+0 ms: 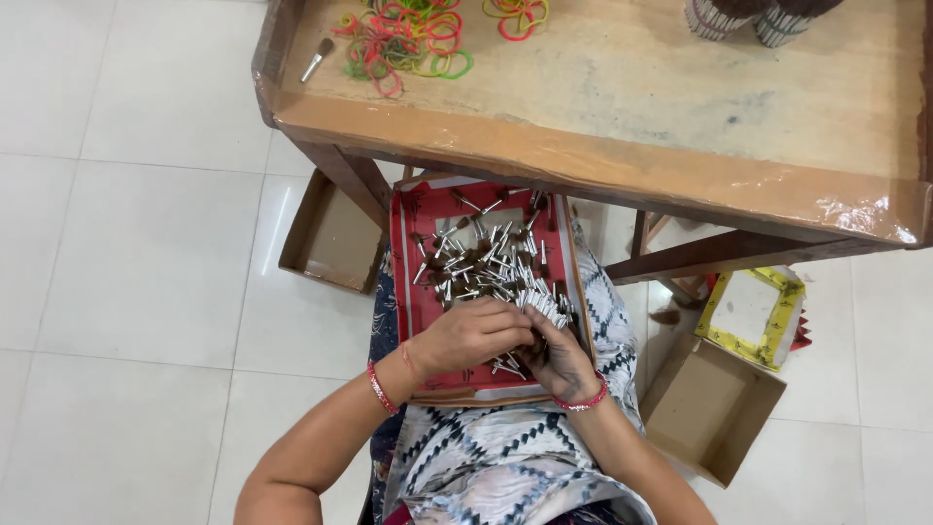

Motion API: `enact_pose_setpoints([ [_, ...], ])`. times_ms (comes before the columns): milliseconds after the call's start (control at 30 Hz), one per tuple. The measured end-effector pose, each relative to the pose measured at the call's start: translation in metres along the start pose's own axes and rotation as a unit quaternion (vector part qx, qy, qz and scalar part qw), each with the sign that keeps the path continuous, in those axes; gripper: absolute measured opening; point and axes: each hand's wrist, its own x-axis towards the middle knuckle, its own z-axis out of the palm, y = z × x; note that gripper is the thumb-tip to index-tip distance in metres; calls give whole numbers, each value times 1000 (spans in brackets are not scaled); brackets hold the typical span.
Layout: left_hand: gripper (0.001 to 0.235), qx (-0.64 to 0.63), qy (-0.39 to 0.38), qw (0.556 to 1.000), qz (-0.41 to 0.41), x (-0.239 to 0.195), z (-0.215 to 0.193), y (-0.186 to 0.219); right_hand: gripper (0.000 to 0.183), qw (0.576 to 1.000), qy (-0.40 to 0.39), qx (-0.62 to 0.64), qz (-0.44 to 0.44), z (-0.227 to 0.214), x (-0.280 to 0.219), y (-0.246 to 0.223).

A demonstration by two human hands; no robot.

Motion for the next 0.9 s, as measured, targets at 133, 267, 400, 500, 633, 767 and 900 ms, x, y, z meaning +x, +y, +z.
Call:
enact_pose_setpoints([
  [133,15,-103,48,986,-123,8,9,-33,24,999,-12,-15,-34,5,0,4],
  [267,27,24,98,932,-347,31,51,-109,23,988,23,-105,-110,47,-26,-4],
  [400,42,137,46,909,-391,54,101,-159,24,983,34,-129,-124,49,-29,-2],
  [500,38,183,36,906,-380,60,120,-159,24,982,36,-121,-141,50,-31,-5],
  [633,42,170,41,913,-370,46,101,-150,25,981,21,-112,-156,47,-31,-5],
  [767,28,-53,105,911,-395,32,53,-108,27,984,38,-76,-158,54,-33,-9],
  [900,17,-141,85,907,-387,24,17,-30,29,987,40,-29,-154,90,-47,-22],
])
